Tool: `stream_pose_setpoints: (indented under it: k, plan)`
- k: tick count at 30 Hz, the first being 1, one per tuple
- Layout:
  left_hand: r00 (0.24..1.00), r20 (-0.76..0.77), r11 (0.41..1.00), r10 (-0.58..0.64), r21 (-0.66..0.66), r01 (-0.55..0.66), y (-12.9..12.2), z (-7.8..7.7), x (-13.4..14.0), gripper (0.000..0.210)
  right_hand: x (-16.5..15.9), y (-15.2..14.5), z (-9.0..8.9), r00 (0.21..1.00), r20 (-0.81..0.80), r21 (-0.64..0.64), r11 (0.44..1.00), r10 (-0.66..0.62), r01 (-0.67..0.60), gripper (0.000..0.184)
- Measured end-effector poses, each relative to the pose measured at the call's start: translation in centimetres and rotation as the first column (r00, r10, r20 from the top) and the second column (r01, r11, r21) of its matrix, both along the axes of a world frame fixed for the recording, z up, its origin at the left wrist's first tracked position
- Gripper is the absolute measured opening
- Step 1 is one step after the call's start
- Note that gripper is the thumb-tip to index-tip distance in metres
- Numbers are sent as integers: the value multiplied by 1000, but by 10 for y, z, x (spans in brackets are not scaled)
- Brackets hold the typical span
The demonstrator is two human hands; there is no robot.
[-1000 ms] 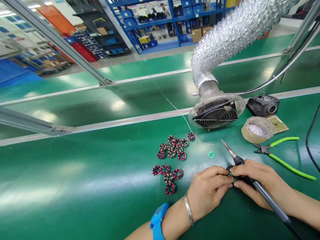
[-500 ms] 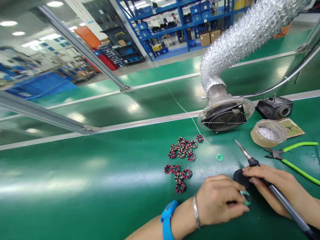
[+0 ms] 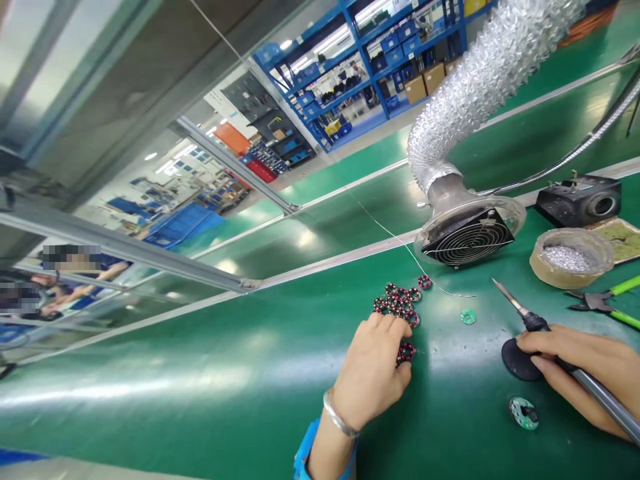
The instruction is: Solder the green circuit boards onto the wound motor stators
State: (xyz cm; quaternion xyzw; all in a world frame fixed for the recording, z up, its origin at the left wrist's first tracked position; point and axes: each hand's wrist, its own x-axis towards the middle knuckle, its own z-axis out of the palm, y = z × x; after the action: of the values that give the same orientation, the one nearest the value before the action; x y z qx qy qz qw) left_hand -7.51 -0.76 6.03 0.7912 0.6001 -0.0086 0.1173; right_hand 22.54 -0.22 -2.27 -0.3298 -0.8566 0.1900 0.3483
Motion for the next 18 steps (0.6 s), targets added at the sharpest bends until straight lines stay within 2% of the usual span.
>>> stream_pose_setpoints:
  k: [2, 6, 8, 12, 15, 18]
  plan:
    - [1000, -1, 999, 18, -51, -19, 4, -2, -2, 35, -1, 0, 2, 1000, -9, -3, 1000, -4, 4, 26]
    - [992, 116, 995, 45, -96, -34, 5, -14, 16, 33, -2, 1, 5, 1000, -2, 9, 1000, 6, -6, 25]
    - [987, 153, 996, 43, -87, -29, 3, -18, 24, 43, -2, 1, 6, 1000, -3, 8, 1000, 5, -5, 25]
    - [976, 207, 998, -68, 2, 69, 2, -20, 31, 66, -3, 1, 7, 1000, -26, -12, 1000, -1, 1, 26]
    - [948, 266, 984, -173, 12, 176, 2, -25, 37, 66, -4, 1, 9, 999, -44, -25, 1000, 4, -5, 26]
    - [924, 317, 974, -215, -4, 227, -1, -34, 47, 61, -6, 0, 12, 998, -62, -32, 999, -3, 1, 26]
